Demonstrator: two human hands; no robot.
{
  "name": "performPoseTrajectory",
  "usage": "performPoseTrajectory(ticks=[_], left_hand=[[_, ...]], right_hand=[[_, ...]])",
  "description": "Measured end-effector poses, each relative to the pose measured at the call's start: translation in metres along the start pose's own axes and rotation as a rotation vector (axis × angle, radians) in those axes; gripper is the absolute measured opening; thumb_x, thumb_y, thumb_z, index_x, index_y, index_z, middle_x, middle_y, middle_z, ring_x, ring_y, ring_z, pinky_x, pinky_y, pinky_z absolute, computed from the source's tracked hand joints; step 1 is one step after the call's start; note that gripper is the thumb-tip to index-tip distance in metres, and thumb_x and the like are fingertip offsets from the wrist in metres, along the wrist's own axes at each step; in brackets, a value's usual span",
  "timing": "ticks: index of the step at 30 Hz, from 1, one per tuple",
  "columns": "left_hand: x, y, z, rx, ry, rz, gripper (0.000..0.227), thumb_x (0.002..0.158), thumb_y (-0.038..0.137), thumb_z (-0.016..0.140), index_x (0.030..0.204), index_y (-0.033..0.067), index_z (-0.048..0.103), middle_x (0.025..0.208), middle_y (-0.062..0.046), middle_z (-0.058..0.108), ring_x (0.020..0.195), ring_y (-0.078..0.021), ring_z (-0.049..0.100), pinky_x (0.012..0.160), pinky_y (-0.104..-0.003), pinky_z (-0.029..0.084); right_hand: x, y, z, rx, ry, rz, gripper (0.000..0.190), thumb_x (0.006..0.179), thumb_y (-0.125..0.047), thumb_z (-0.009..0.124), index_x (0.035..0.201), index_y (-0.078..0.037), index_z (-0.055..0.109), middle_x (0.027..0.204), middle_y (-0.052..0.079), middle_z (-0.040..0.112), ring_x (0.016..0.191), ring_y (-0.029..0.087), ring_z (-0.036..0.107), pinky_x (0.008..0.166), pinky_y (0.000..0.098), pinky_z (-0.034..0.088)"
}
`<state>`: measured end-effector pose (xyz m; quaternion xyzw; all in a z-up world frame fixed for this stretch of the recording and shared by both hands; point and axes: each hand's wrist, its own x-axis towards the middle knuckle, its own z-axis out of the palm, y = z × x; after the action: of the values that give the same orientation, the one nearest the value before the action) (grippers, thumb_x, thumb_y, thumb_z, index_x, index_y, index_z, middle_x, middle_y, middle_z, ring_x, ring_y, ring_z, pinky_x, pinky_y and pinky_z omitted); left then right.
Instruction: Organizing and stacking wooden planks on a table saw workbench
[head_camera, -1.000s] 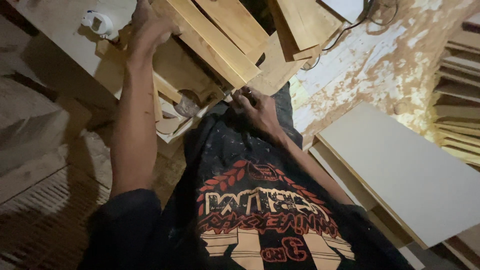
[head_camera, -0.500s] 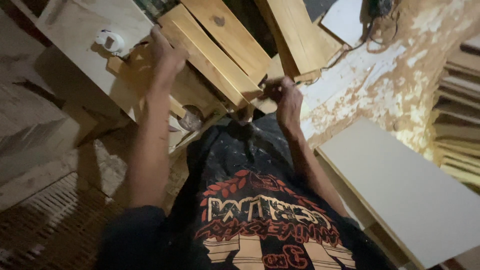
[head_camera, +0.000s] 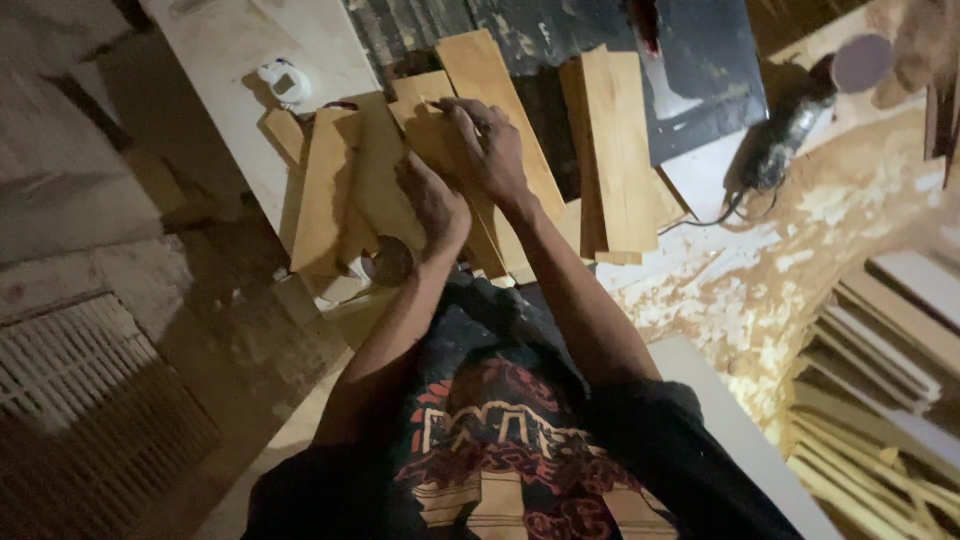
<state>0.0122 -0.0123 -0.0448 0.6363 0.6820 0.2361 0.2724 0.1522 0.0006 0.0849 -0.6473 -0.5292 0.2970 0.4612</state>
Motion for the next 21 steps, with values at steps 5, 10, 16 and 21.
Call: performPoseTrajectory(ticks=[5,10,16,21], left_hand=[[0.009,-0.046,0.060,-0.366,0.073,-0.097,0.060,0.125,0.024,0.037,0.174,-0.0098,0.028,0.169,-0.055,0.025,0.160,-0.0734,0.021,0.135,-0.079,0.015],[-0.019,0.056,-0.027,0.075,0.222,0.157,0.049,0.111,0.007,0.049,0.158,-0.0052,0.043,0.127,-0.026,0.061,0.115,-0.0481,0.061,0.099,-0.056,0.054],[-0.015,0.034,-0.006,0.130,0.280,0.183,0.057,0.107,0.005,0.058,0.162,-0.0025,0.044,0.134,-0.028,0.064,0.121,-0.0502,0.064,0.105,-0.059,0.055],[-0.009,-0.067,0.063,-0.338,0.082,0.358,0.057,0.119,0.004,0.049,0.174,0.0022,0.034,0.160,-0.012,0.057,0.154,-0.0193,0.043,0.134,-0.030,0.027]], right_hand=[[-0.046,-0.024,-0.034,-0.125,0.019,-0.076,0.031,0.121,-0.029,0.059,0.106,-0.006,0.075,0.085,0.025,0.066,0.090,0.053,0.068,0.082,0.0556,0.058],[-0.163,-0.056,-0.082,-0.039,-0.067,0.108,0.027,0.114,-0.011,0.064,0.101,0.010,0.075,0.079,0.032,0.069,0.082,0.044,0.061,0.085,0.0476,0.055],[-0.129,-0.042,-0.070,-0.255,-0.077,0.110,0.022,0.116,-0.021,0.062,0.107,-0.008,0.077,0.087,0.025,0.072,0.087,0.053,0.072,0.075,0.0590,0.059],[-0.002,-0.025,-0.021,-0.200,0.033,-0.247,0.021,0.118,-0.014,0.061,0.106,-0.006,0.077,0.080,0.024,0.071,0.074,0.050,0.073,0.066,0.0454,0.060]])
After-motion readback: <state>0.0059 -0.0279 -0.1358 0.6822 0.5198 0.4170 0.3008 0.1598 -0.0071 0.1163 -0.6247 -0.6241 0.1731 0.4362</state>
